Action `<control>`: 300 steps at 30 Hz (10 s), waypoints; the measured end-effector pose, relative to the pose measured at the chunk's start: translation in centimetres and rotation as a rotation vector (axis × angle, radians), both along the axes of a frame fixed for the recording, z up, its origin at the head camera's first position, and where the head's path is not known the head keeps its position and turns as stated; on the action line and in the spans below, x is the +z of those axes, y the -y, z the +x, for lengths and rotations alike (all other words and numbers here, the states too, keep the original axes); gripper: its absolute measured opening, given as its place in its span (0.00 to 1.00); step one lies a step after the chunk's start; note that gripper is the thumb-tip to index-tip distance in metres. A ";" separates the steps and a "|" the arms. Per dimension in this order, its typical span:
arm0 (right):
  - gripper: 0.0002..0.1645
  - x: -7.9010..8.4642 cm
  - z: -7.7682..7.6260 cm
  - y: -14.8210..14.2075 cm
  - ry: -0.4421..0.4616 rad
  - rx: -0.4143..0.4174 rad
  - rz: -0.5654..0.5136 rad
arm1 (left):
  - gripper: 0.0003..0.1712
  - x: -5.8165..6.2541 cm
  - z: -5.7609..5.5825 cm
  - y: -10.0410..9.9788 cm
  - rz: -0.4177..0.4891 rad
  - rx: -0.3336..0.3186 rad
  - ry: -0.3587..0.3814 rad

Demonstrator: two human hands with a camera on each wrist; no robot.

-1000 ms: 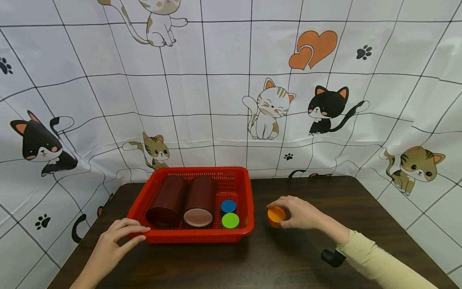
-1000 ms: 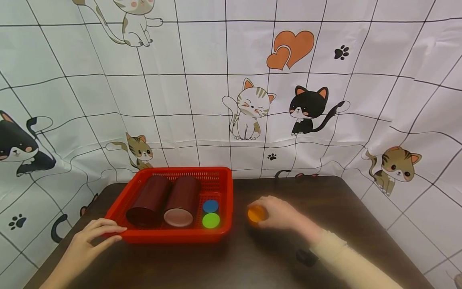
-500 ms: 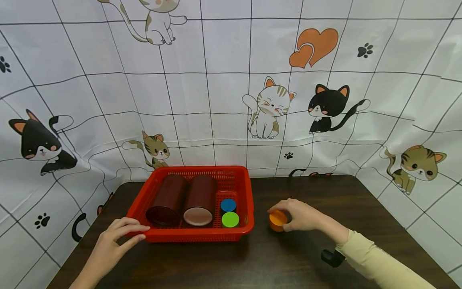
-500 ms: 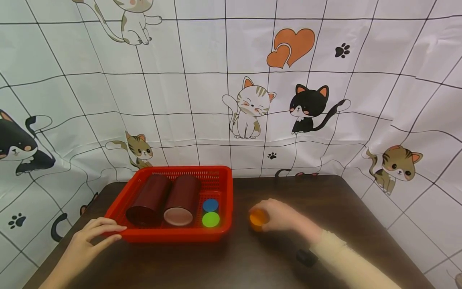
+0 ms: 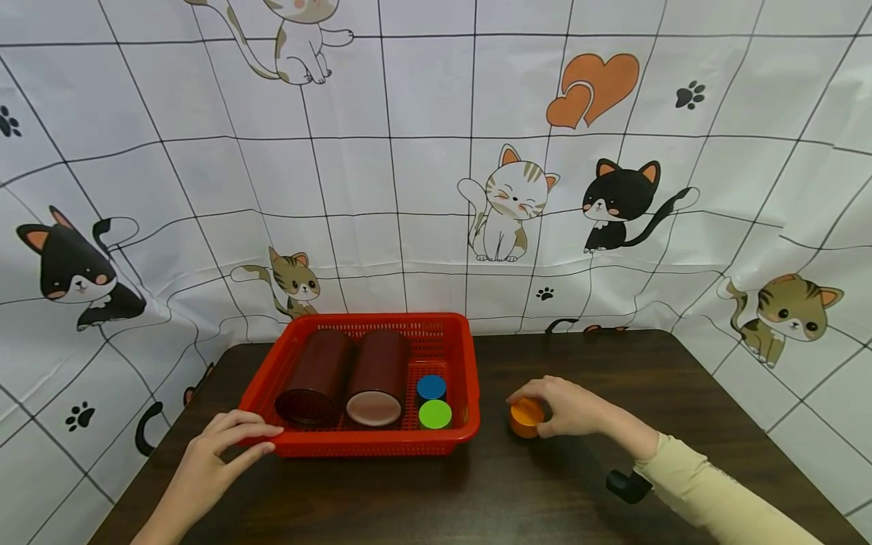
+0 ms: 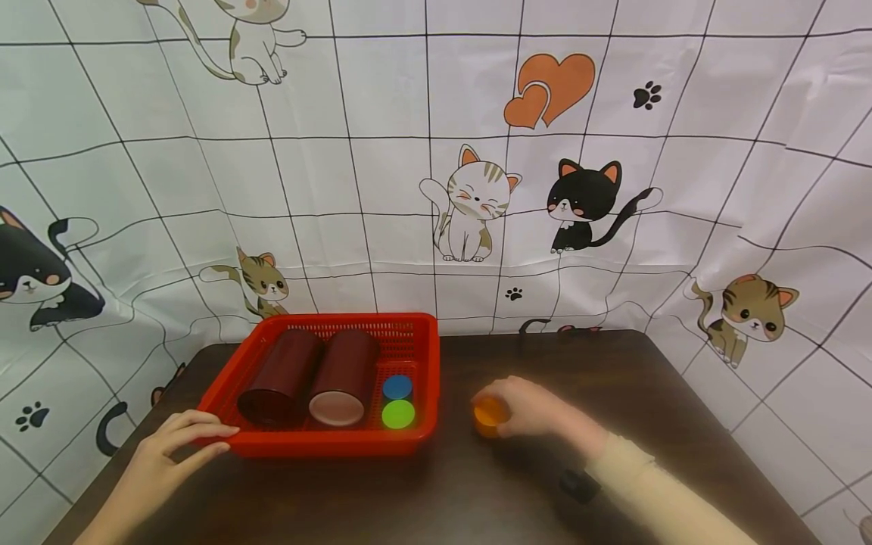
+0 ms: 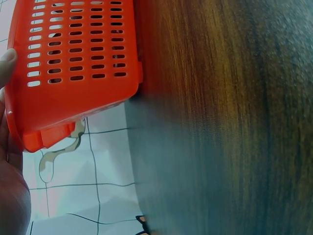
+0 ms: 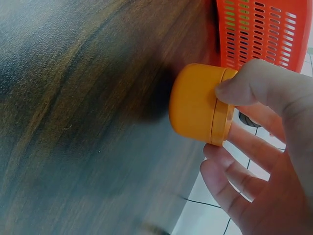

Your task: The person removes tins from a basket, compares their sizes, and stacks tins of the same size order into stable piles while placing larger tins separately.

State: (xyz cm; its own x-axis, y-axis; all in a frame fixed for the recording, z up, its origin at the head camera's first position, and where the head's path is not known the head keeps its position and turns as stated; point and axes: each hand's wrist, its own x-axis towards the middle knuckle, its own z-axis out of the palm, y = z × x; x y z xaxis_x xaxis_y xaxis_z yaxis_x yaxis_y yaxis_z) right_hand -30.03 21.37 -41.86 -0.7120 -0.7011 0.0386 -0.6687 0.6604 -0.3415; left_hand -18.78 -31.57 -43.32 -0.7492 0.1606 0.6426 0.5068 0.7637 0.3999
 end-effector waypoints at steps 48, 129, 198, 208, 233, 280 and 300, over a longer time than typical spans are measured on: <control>0.31 0.5 -1.8 -0.7 0.133 0.158 0.016 | 0.24 0.0 0.1 -0.2 -0.010 0.015 0.008; 0.29 12.6 -7.5 13.9 0.101 0.115 0.165 | 0.22 0.2 0.0 -0.2 0.004 -0.041 -0.015; 0.29 4.6 -6.7 19.6 0.371 -0.051 0.328 | 0.23 0.0 0.0 0.0 0.001 -0.018 0.005; 0.30 4.7 -6.9 19.8 0.291 -0.047 0.405 | 0.23 -0.1 -0.5 0.0 -0.001 -0.034 -0.003; 0.31 6.7 -7.0 19.0 0.198 -0.023 0.401 | 0.25 -0.1 0.0 0.1 -0.005 -0.021 -0.005; 0.29 9.9 -0.9 8.9 0.021 0.028 -0.174 | 0.24 -0.1 -0.1 0.1 0.001 -0.036 -0.016; 0.28 9.3 1.9 3.8 -0.032 -0.028 -0.191 | 0.23 0.1 0.1 0.0 -0.019 -0.012 0.006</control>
